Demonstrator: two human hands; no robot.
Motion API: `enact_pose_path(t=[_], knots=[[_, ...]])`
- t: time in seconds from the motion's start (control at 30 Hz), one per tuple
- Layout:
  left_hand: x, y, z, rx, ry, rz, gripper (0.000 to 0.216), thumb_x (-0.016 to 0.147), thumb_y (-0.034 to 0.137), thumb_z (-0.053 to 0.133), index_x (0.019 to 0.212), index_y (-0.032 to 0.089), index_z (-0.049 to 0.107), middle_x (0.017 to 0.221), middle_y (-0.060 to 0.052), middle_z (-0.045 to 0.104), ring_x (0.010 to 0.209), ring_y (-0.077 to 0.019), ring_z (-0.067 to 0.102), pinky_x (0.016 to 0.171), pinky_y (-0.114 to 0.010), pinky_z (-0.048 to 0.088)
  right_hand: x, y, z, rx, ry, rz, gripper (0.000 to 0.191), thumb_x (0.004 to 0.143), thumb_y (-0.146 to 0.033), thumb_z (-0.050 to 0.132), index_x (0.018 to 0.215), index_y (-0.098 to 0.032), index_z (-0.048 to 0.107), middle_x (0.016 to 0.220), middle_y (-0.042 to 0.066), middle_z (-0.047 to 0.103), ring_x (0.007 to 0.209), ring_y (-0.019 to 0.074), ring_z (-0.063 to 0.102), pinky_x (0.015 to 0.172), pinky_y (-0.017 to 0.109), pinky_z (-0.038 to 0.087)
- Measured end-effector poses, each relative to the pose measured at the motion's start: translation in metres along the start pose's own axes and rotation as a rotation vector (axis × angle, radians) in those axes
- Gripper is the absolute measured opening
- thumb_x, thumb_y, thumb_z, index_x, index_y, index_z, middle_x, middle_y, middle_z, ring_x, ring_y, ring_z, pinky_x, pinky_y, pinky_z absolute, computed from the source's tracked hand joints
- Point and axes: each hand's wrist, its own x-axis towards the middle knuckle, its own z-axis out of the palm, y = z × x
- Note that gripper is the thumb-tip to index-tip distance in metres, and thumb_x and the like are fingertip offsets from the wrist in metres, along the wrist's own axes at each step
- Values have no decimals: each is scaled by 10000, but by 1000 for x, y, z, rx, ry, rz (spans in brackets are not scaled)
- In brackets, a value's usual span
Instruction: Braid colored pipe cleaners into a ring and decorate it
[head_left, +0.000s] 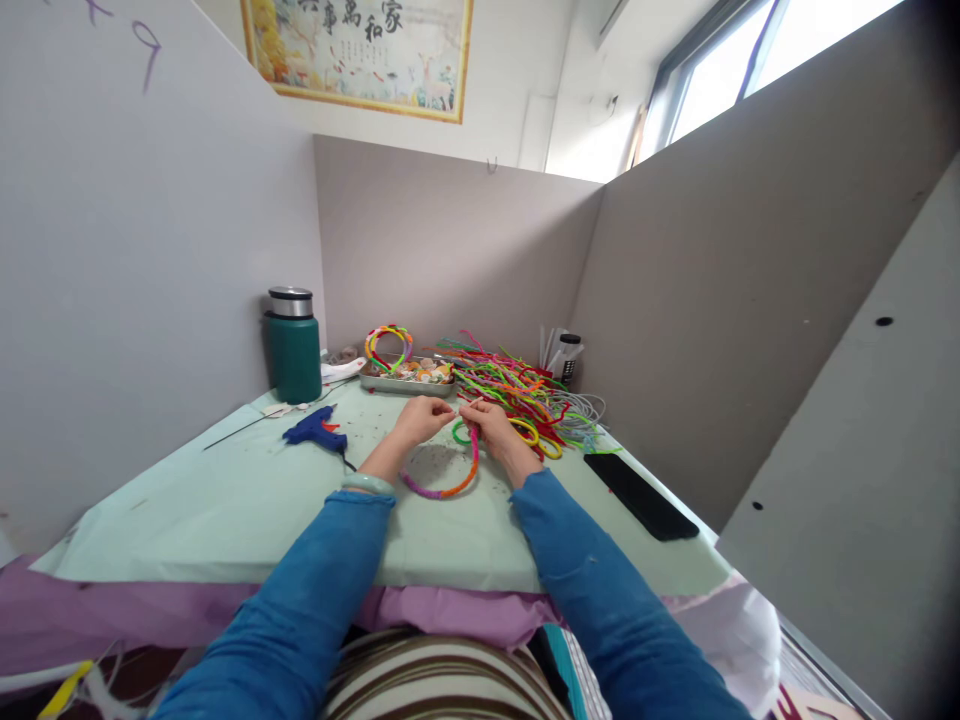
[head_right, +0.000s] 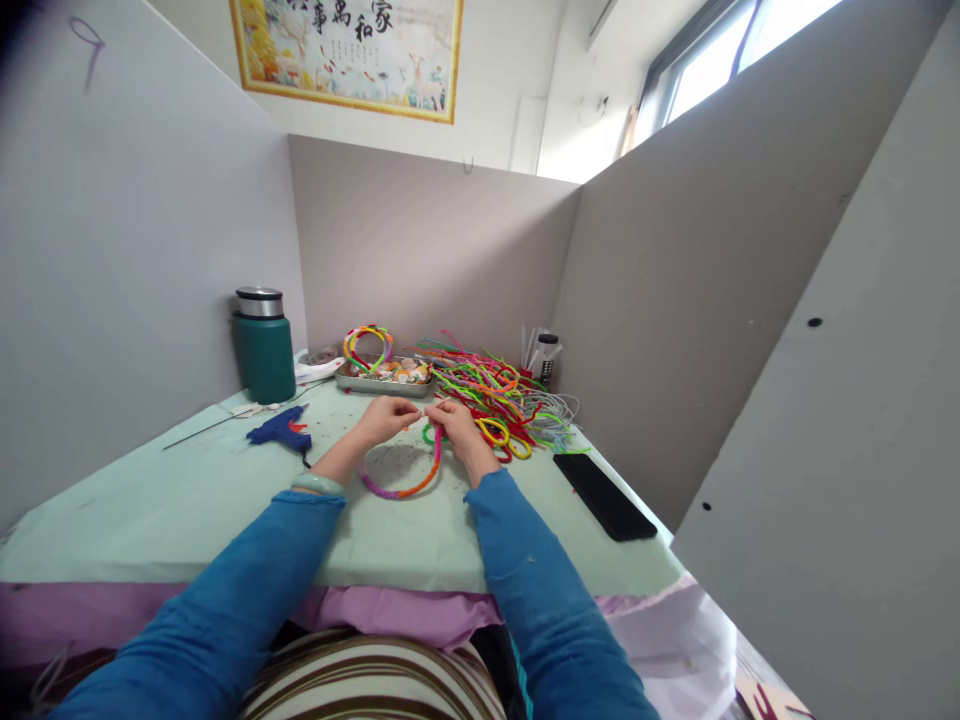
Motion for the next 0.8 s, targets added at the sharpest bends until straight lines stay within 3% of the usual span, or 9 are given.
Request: enact_pose_path(t=[0.33, 0.57, 0.8], knots=[[-6, 7, -2, -88, -166, 13, 335, 698, 408, 556, 686, 101, 689, 520, 27, 480, 527, -86, 366, 503, -208, 275, -2, -4, 0, -100, -79, -96, 290, 607, -405, 720, 625, -180, 538, 524, -50, 453, 480, 78, 367, 469, 238, 260], [-4, 6, 1, -109, -179, 11, 320, 684, 394, 549, 686, 105, 685, 531, 25, 476, 538, -93, 364, 515, -213, 276, -2, -4, 2, -51, -82, -68, 297, 596, -405, 729, 623, -178, 537, 521, -55, 441, 456, 67, 346, 457, 237, 240], [-3, 2, 5, -45, -124, 4, 401, 692, 491, 557, 681, 116, 698, 499, 33, 436, 536, -89, 344, 509, -202, 252, -2, -3, 3, -36, -103, -53, 322, 605, -430, 728, 644, -181, 527, 522, -60, 432, 457, 66, 355, 457, 232, 254]])
